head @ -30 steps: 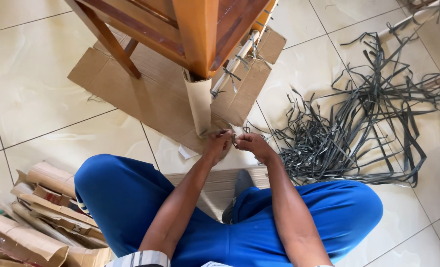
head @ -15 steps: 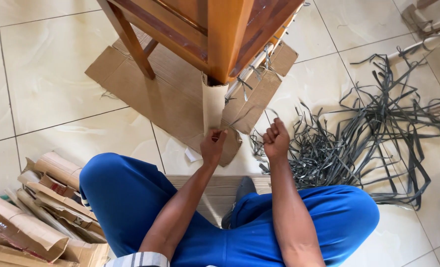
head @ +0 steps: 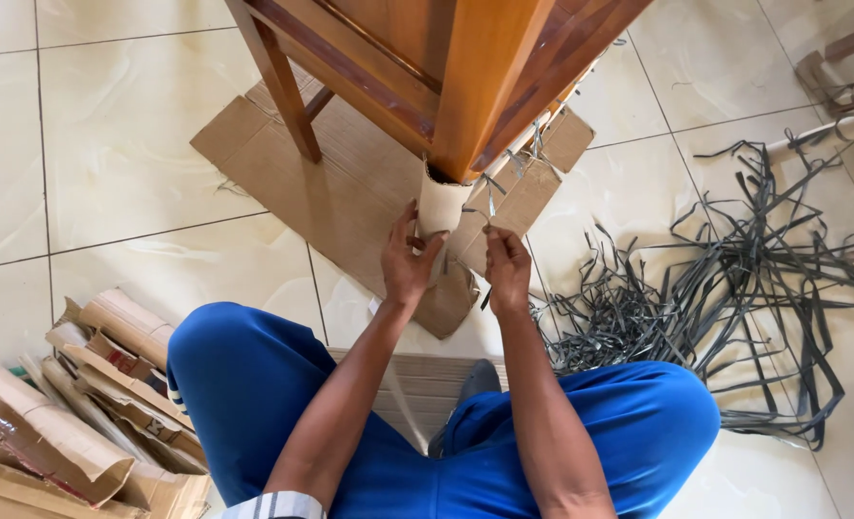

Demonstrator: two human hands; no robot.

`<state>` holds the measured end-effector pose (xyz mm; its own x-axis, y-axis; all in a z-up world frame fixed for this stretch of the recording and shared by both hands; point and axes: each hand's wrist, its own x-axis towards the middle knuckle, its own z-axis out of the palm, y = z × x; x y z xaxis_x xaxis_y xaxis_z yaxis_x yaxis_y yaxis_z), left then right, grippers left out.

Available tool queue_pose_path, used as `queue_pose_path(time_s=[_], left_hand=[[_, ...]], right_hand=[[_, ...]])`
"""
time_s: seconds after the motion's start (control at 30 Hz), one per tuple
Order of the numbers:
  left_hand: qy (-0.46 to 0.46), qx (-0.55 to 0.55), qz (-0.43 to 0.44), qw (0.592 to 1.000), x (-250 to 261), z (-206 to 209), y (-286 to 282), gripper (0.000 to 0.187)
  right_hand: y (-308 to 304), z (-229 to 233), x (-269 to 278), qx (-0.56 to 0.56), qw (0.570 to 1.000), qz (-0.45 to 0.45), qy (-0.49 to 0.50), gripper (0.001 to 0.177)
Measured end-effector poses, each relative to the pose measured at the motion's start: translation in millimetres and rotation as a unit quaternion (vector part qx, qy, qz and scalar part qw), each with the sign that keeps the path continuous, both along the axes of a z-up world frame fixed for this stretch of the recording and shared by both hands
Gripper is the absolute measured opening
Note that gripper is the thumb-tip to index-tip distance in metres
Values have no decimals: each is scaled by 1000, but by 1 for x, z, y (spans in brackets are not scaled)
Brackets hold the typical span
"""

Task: Wrapping a wooden chair leg with protective cardboard and securing it with plastic ties.

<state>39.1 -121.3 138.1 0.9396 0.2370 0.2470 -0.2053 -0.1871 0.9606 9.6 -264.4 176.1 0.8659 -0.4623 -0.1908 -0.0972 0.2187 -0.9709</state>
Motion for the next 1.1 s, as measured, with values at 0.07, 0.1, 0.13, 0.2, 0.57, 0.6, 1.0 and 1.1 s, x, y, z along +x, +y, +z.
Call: queue_pose_path(time_s=[0.07,0.1,0.13,0.2,0.57,0.6,1.0,1.1], left_hand=[[14,9,-2,1000,3,2,4,65],[28,19,-6,999,4,2,5,60],[28,18,-7,999,7,4,5,60],[22,34,-21,999,13,9,2,56],[8,-10,-92,996,24,22,0,73],[-1,-4,-98,995,26,22,0,70],[23,-57,-88,994,35,11,3,70],[21,-30,-91,995,40,9,4,76]], right_hand=[[4,-2,0,-7,1000,11,-5,14],[7,-3,0,-12,1000,20,-8,14],[7,-6,1,-13,1000,20,-8,14],[6,-11,2,-34,999,36,-23,15],[16,32,9,-43,997,-17,-57,16],[16,35,11,-39,997,-26,-61,18],[14,23,50,-282,943,162,-76,65],[10,13,68,-329,929,159,-58,71]])
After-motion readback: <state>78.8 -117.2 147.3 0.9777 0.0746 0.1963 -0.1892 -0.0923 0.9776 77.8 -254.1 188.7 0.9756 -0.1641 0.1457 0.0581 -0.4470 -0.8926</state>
